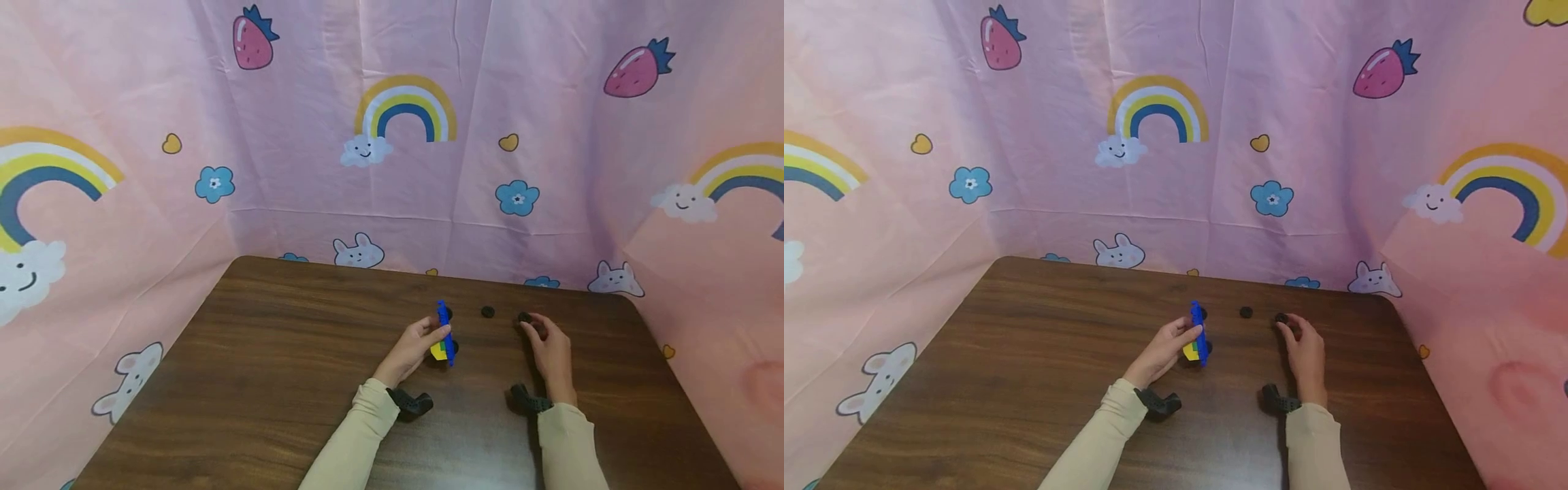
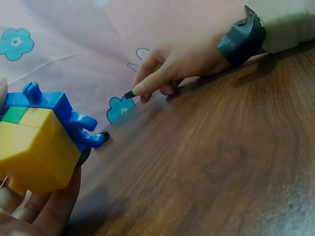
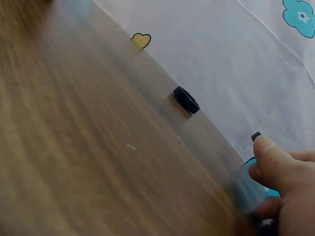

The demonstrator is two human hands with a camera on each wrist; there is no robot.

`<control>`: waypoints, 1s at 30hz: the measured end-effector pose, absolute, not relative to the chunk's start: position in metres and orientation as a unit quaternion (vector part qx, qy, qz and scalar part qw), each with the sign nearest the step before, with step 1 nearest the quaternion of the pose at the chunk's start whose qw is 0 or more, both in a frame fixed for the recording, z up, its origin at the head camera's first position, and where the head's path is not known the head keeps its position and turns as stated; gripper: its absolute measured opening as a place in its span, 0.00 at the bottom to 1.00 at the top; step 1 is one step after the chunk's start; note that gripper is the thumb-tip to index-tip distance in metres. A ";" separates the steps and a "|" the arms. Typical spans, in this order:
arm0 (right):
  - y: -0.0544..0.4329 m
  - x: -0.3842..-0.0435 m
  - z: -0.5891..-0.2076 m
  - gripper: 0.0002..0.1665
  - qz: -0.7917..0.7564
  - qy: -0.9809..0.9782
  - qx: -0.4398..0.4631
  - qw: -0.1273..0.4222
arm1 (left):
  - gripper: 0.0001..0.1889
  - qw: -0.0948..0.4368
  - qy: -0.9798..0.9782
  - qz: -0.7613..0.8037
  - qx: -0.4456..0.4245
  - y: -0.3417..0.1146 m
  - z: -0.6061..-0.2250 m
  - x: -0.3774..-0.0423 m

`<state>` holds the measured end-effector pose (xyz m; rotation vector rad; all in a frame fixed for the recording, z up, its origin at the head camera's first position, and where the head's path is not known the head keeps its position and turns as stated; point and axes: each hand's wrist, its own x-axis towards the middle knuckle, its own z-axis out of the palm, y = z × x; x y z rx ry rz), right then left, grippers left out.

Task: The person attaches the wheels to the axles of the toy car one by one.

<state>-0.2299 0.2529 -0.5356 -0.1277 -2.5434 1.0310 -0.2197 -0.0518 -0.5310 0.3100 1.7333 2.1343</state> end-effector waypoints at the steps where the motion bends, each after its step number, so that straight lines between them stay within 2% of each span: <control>1: 0.252 -0.229 -0.536 0.21 0.372 -0.906 -0.047 0.197 | 0.23 0.184 0.618 0.757 0.110 -0.052 -0.531 -0.219; 12: 0.250 -0.221 -0.540 0.20 0.405 -0.888 -0.037 0.213 | 0.18 0.168 0.641 0.742 0.100 -0.051 -0.533 -0.219; 23: 0.250 -0.219 -0.536 0.17 0.419 -0.877 -0.004 0.234 | 0.20 0.165 0.673 0.714 0.100 -0.049 -0.529 -0.219; 30: 0.249 -0.220 -0.535 0.17 0.418 -0.879 0.047 0.226 | 0.21 0.161 0.686 0.702 0.104 -0.047 -0.529 -0.219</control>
